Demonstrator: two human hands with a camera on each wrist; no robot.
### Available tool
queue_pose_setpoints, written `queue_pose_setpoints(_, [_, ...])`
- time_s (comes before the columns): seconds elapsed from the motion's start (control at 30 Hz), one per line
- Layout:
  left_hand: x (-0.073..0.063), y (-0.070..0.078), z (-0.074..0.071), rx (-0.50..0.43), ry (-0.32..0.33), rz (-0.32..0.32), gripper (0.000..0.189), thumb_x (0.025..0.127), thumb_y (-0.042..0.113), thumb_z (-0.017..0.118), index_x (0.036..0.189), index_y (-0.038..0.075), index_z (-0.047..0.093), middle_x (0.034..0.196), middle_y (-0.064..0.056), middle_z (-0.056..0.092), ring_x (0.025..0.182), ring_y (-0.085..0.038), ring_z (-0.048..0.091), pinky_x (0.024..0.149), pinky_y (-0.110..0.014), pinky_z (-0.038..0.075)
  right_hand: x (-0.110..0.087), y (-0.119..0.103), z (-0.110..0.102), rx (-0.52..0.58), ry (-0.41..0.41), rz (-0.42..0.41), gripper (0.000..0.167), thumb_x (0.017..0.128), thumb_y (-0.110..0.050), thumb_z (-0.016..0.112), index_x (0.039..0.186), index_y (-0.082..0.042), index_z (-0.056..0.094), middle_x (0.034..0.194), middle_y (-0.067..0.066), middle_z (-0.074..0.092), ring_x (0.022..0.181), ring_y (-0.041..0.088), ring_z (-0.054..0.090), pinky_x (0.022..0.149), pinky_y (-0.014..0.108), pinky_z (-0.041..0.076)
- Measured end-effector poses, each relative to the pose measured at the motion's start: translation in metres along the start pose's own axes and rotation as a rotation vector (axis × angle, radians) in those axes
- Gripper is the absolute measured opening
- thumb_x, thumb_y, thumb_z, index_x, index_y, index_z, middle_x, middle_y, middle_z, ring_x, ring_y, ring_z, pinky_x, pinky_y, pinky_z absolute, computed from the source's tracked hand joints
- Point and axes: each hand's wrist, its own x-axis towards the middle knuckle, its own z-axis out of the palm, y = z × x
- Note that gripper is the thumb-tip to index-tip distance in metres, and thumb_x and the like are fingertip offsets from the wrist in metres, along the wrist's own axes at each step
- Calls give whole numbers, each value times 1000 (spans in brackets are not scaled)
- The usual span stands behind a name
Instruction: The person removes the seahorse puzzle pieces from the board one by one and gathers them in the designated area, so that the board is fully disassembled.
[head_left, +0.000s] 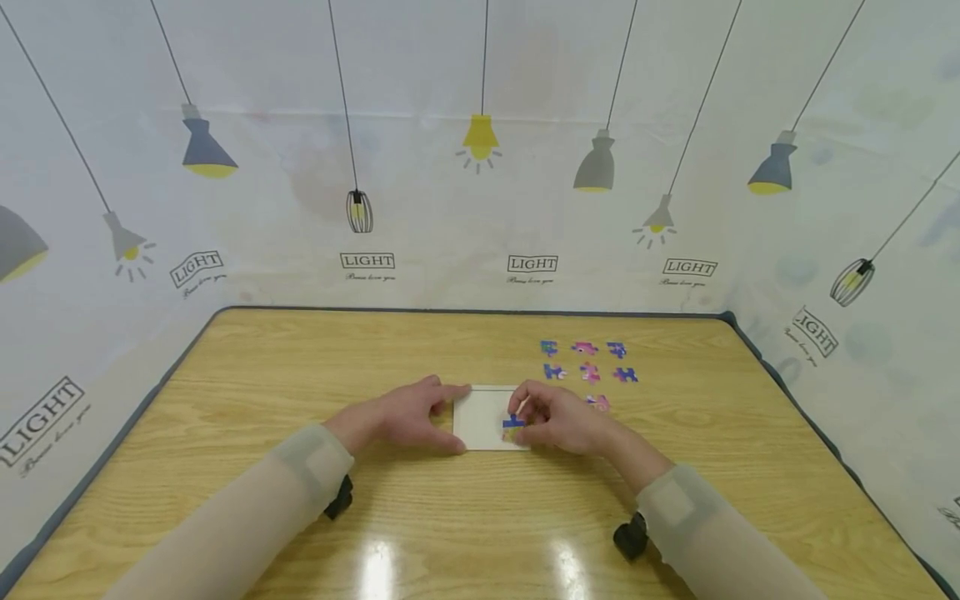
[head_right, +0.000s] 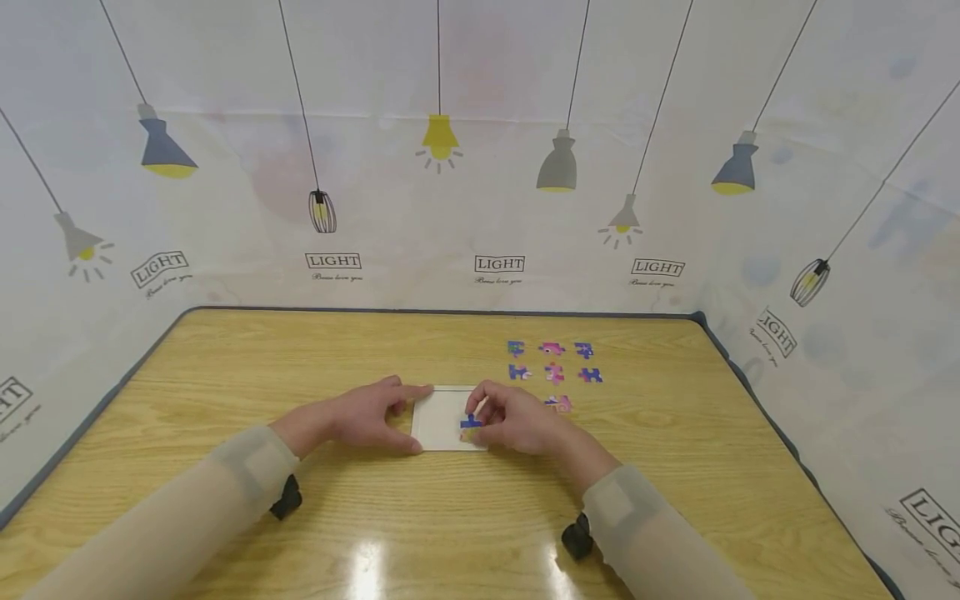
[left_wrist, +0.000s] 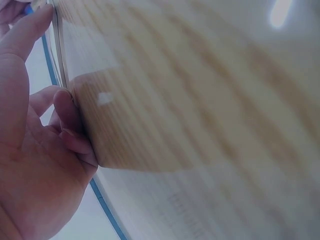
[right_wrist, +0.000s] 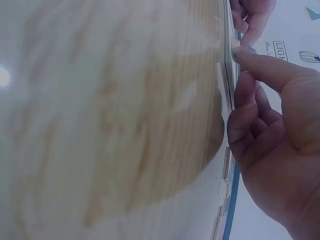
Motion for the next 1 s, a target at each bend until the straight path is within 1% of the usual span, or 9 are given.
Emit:
queue_pose_setpoints(0.13, [0,0,0,9,-2,1,98,89,61,86,171,31,42,116,-3,53,104,-21,51,89,-39,44,-2,-1,-4,-7,54,-25,21,102,-12,78,120,-16,68,104,7,67,86,22,59,71,28,50])
queue_pose_setpoints(0.27, [0,0,0,12,-1,0,97,89,61,86,171,32,41,117,-3,53,105,-21,51,90,-40,43,-7,3,-10,35,104,-5,24,103,-13,78,125,-15,68,107,8,67,86,23,63,69,29,56])
queue_pose_setpoints(0.4, [0,0,0,4,1,6,97,90,59,86,171,31,41,117,-3,52,106,-21,51,92,-40,43,-13,8,-19,127,142,11,32,104,-10,75,135,-6,66,114,13,63,92,24,74,77,33,64])
queue_pose_setpoints(0.5, [-1,-1,0,-2,5,11,97,90,57,87,171,29,42,116,-3,52,105,-21,51,91,-39,43,-20,12,-28,165,172,21,39,105,-9,74,142,-1,63,122,16,61,101,25,77,85,36,65])
queue_pose_setpoints(0.63, [-2,0,0,-3,8,16,98,89,55,88,171,27,42,115,-4,52,103,-21,50,90,-39,43,-29,20,-42,135,223,57,50,99,-14,82,146,-8,65,132,15,63,105,20,73,89,30,63])
queue_pose_setpoints(0.73, [-2,0,0,-6,8,19,98,89,56,88,171,27,42,115,-3,53,104,-21,51,91,-39,43,-35,25,-52,113,247,66,55,96,-15,86,146,-9,66,136,16,64,106,16,71,90,25,60])
queue_pose_setpoints(0.87, [0,-1,0,-9,7,20,98,90,57,87,171,28,41,116,-4,53,105,-21,51,92,-40,43,-44,31,-65,100,267,67,51,98,-17,85,144,-5,68,136,20,66,105,12,71,90,23,60])
queue_pose_setpoints(1.0, [-1,-1,-1,-9,6,19,98,90,56,87,171,28,41,116,-4,52,105,-21,51,92,-40,43,-55,39,-74,109,283,96,48,101,-22,82,144,-5,69,132,18,69,106,10,72,91,25,62])
